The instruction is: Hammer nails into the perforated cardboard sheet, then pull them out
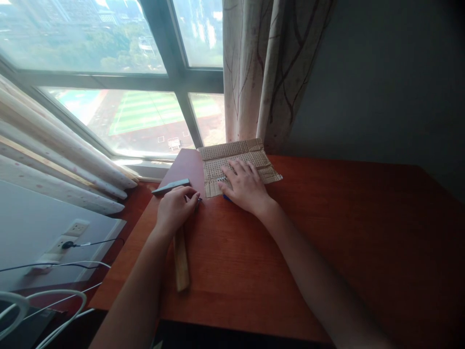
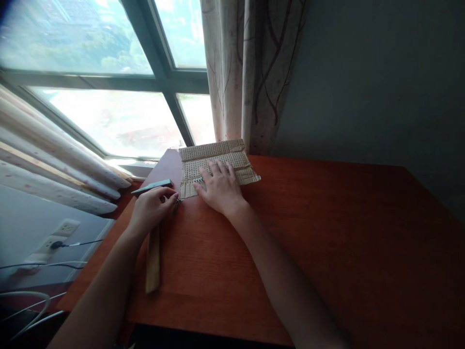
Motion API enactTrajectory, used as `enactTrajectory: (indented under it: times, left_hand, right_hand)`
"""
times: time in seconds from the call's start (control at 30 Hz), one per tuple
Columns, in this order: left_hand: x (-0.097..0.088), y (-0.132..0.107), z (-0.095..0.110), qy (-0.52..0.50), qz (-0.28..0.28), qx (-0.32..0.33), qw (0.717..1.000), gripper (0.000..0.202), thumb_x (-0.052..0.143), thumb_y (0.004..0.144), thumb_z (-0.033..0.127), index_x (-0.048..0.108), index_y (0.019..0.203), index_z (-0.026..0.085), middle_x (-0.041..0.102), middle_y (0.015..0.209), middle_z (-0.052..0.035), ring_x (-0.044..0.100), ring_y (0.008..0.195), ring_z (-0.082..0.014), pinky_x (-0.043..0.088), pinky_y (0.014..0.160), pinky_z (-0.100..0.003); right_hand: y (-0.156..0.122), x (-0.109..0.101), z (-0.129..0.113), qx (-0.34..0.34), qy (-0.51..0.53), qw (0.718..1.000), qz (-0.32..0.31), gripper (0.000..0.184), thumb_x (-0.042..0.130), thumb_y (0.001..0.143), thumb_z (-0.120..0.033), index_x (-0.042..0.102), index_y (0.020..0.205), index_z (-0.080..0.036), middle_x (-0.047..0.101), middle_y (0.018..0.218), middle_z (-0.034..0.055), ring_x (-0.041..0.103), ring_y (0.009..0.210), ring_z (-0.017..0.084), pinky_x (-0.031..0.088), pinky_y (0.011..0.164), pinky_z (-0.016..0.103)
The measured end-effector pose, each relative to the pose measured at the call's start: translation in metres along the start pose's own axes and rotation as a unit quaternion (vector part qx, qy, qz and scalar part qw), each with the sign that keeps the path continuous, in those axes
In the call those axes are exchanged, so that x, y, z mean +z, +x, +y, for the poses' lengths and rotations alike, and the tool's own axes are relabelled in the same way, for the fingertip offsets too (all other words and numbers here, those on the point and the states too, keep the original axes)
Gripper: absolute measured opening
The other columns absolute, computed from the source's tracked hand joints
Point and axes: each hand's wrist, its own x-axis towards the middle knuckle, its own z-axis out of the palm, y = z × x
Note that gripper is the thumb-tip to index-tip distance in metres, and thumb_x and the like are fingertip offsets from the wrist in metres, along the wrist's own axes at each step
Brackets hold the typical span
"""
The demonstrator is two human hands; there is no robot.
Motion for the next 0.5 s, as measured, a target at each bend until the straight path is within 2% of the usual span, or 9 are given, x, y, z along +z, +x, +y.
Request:
enactTrajectory:
  times: [0.23, 0.5]
  left_hand:
    - [0.0016, -0.0004, -0.0010, 0.009, 0.001, 0.004, 1.000, 0.024, 0.058, 0.087, 0.044, 0.073, 0.085, 0.025, 0.075, 0.094, -0.0027, 0.066, 0.079, -0.0220, 0.041, 0.065, -0.031]
    - [0.0004, -0.0002, -0.0004, -0.004, 0.011, -0.001, 1.000, 0.023, 0.057, 0.088, 0.041, 0.073, 0.090, 0.024, 0.075, 0.091, -0.0032, 0.066, 0.078, -0.0216, 0.042, 0.067, -0.031]
  right_hand:
    - [-0.0005, -0.0017, -0.0011, 0.000, 0.000, 1.000, -0.005, 0.054, 0.042, 0.100, -0.050, 0.055, 0.142, -0.018, 0.046, 0.154, 0.0142, 0.035, 0.144, 0.031, 0.019, 0.121, 0.050]
    - [-0.0002, -0.0015, -0.0008, -0.001, 0.000, 1.000, -0.004, 0.054, 0.042, 0.100, -0.049, 0.055, 0.142, -0.018, 0.046, 0.154, 0.0143, 0.035, 0.144, 0.031, 0.020, 0.121, 0.051]
